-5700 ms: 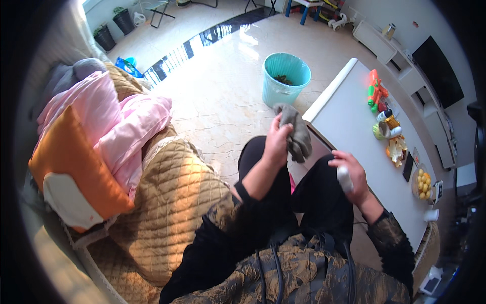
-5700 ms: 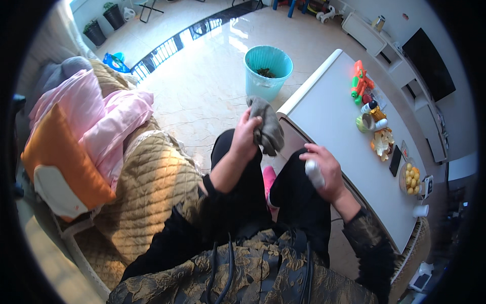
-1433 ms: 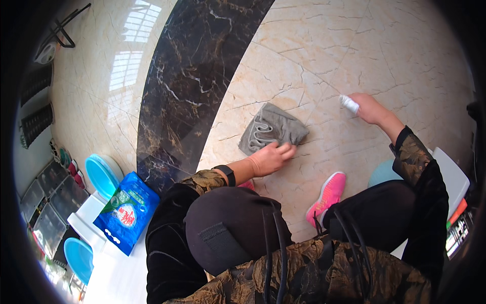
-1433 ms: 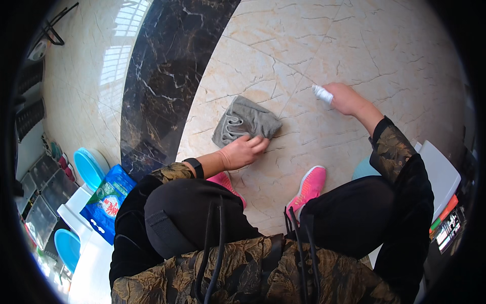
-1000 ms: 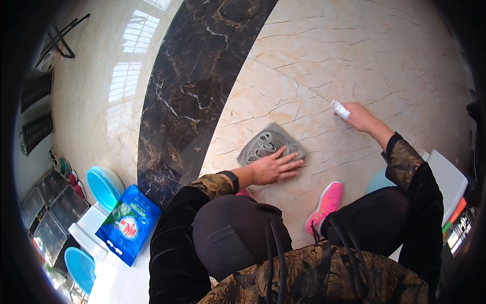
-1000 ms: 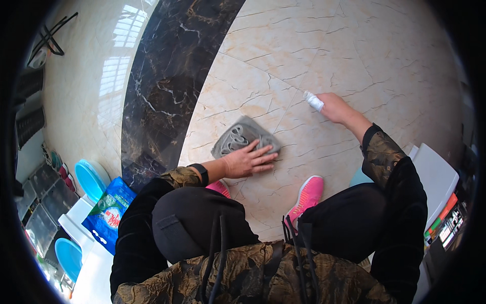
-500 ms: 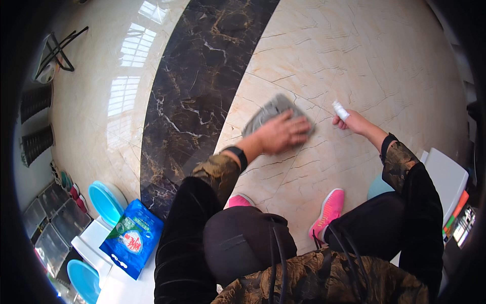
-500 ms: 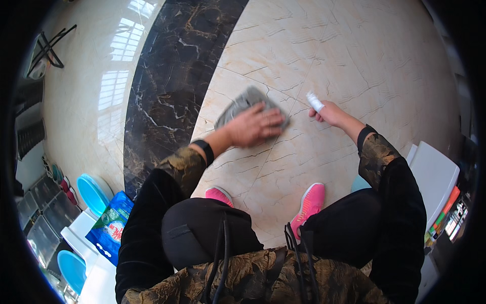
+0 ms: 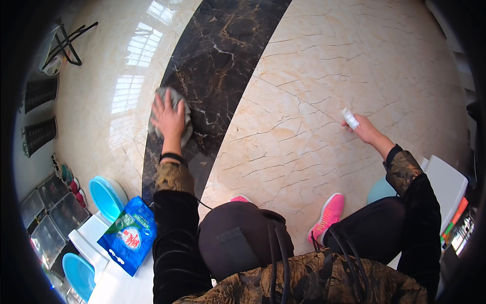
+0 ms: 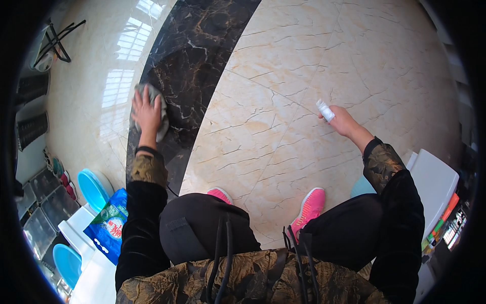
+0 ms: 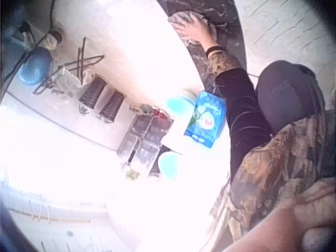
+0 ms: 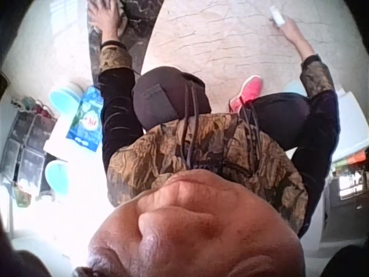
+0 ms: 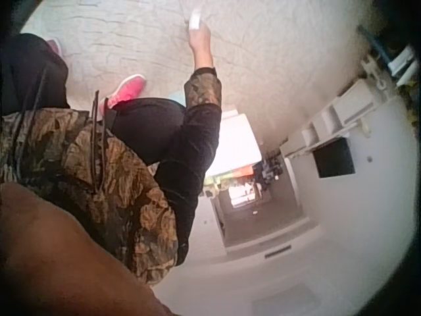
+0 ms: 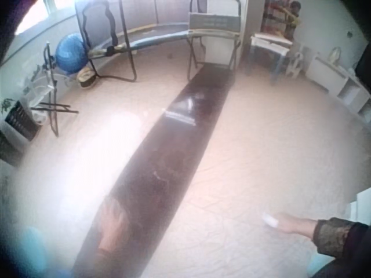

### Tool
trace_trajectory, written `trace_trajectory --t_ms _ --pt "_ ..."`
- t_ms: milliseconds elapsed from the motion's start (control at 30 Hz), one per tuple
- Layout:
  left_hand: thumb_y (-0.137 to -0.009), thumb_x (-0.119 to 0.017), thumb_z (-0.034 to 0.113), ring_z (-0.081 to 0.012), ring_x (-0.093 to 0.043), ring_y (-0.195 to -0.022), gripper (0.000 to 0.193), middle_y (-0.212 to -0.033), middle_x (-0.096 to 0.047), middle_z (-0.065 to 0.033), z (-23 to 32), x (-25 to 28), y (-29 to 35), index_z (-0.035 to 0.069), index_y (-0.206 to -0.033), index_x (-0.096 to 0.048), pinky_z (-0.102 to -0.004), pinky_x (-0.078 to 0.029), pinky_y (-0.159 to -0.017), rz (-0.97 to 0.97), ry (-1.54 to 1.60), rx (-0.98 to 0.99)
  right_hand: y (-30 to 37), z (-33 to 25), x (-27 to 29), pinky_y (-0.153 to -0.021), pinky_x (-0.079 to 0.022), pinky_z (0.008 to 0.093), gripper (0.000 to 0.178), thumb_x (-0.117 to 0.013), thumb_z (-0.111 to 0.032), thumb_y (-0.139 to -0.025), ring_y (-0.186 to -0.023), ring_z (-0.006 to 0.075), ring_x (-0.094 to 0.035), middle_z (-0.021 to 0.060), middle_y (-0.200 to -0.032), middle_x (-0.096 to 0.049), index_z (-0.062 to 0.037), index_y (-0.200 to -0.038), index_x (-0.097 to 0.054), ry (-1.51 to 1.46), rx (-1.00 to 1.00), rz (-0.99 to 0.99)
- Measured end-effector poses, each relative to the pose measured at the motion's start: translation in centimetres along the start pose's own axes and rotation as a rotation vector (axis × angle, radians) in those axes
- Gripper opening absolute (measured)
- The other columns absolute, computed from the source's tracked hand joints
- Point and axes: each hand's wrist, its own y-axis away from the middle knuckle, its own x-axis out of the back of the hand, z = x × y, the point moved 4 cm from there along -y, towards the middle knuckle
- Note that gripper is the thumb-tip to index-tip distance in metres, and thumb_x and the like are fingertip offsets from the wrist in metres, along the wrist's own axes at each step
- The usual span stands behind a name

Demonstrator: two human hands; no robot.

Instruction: The person wipes a white table surface with a cloth and a spray bottle, then kneels to wipe the tiled floor. They move around the room, cleaning different floor areas and briefly walking toward the dining area.

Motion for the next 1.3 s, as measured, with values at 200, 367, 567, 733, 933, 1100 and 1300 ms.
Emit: trace_trajectory --t_ms 200,367,567,733,933,1100,1300 --pt "-0.101 -0.05 0.062 -0.041 -0.02 -0.158 0.068 -0.174 -0.02 -0.0121 -12.9 -0.8 13.4 0.034 -0.162 -0.036 -0.0732 -0.023 -0.117 0.068 -0.019 0.505 -0.5 -1.4 -1.2 -0.088 -0.052 0.0451 0.019 -0.059 -0.019 -0.096 -0.098 0.0386 -0.067 0.0199 -0.103 -0.07 -0.0058 -0.101 -0.073 0.185 0.098 -0.02" --pt "-0.1 -0.049 0.067 -0.0471 -0.033 -0.15 0.07 -0.164 -0.029 -0.0314 -17.0 -1.3 23.3 0.031 -0.16 -0.04 -0.0606 -0.035 -0.115 0.162 -0.044 0.951 -0.8 -1.5 -2.7 -0.086 -0.05 0.0461 0.019 -0.061 -0.02 -0.097 -0.096 0.0379 -0.062 0.0187 -0.098 -0.065 -0.0048 -0.101 -0.072 0.507 0.218 -0.058" --pt "-0.1 -0.045 0.067 -0.051 -0.038 -0.143 0.074 -0.156 -0.035 -0.0353 -17.8 -2.0 20.4 0.022 -0.159 -0.042 -0.0589 -0.035 -0.115 0.2 -0.021 1.287 -1.4 -1.1 -3.1 -0.084 -0.048 0.0472 0.02 -0.063 -0.021 -0.094 -0.096 0.0397 -0.059 0.0203 -0.096 -0.062 -0.0039 -0.099 -0.072 0.467 0.21 -0.058" --pt "-0.102 -0.051 0.058 -0.0499 -0.048 -0.135 0.069 -0.147 -0.045 -0.0357 -13.8 -1.3 9.4 0.015 -0.155 -0.047 -0.0583 -0.044 -0.108 0.267 -0.021 0.814 -1.2 -1.8 -3.0 -0.089 -0.05 0.0463 0.021 -0.062 -0.021 -0.095 -0.101 0.0397 -0.06 0.0227 -0.104 -0.064 -0.0039 -0.101 -0.071 0.429 0.179 -0.063" --pt "-0.101 -0.052 0.058 -0.0432 -0.039 -0.147 0.068 -0.156 -0.043 -0.0298 -0.3 -1.3 -7.0 0.02 -0.156 -0.048 -0.0569 -0.035 -0.117 0.112 0.018 0.376 -0.8 -2.7 -3.2 -0.088 -0.05 0.0458 0.028 -0.064 -0.03 -0.097 -0.102 0.0388 -0.06 0.0222 -0.104 -0.064 -0.0037 -0.101 -0.072 0.452 0.174 -0.071" --pt "-0.099 -0.055 0.055 -0.0458 -0.02 -0.157 0.076 -0.167 -0.024 -0.0308 11.7 -1.0 -12.2 0.016 -0.162 -0.036 -0.0586 -0.02 -0.124 0.021 0.108 0.168 -0.7 -2.7 -3.4 -0.089 -0.05 0.0452 0.028 -0.064 -0.03 -0.096 -0.103 0.0385 -0.06 0.0212 -0.101 -0.065 -0.0033 -0.101 -0.073 0.435 0.12 -0.031" --pt "-0.095 -0.065 0.036 -0.0444 -0.034 -0.151 0.065 -0.161 -0.036 -0.0292 25.1 -1.1 -5.4 0.012 -0.154 -0.048 -0.0561 -0.029 -0.121 0.098 0.199 -0.595 -1.3 -2.8 -3.7 -0.09 -0.05 0.0449 0.023 -0.064 -0.021 -0.091 -0.104 0.0369 -0.06 0.0196 -0.1 -0.068 -0.0027 -0.102 -0.073 0.498 0.132 -0.043"
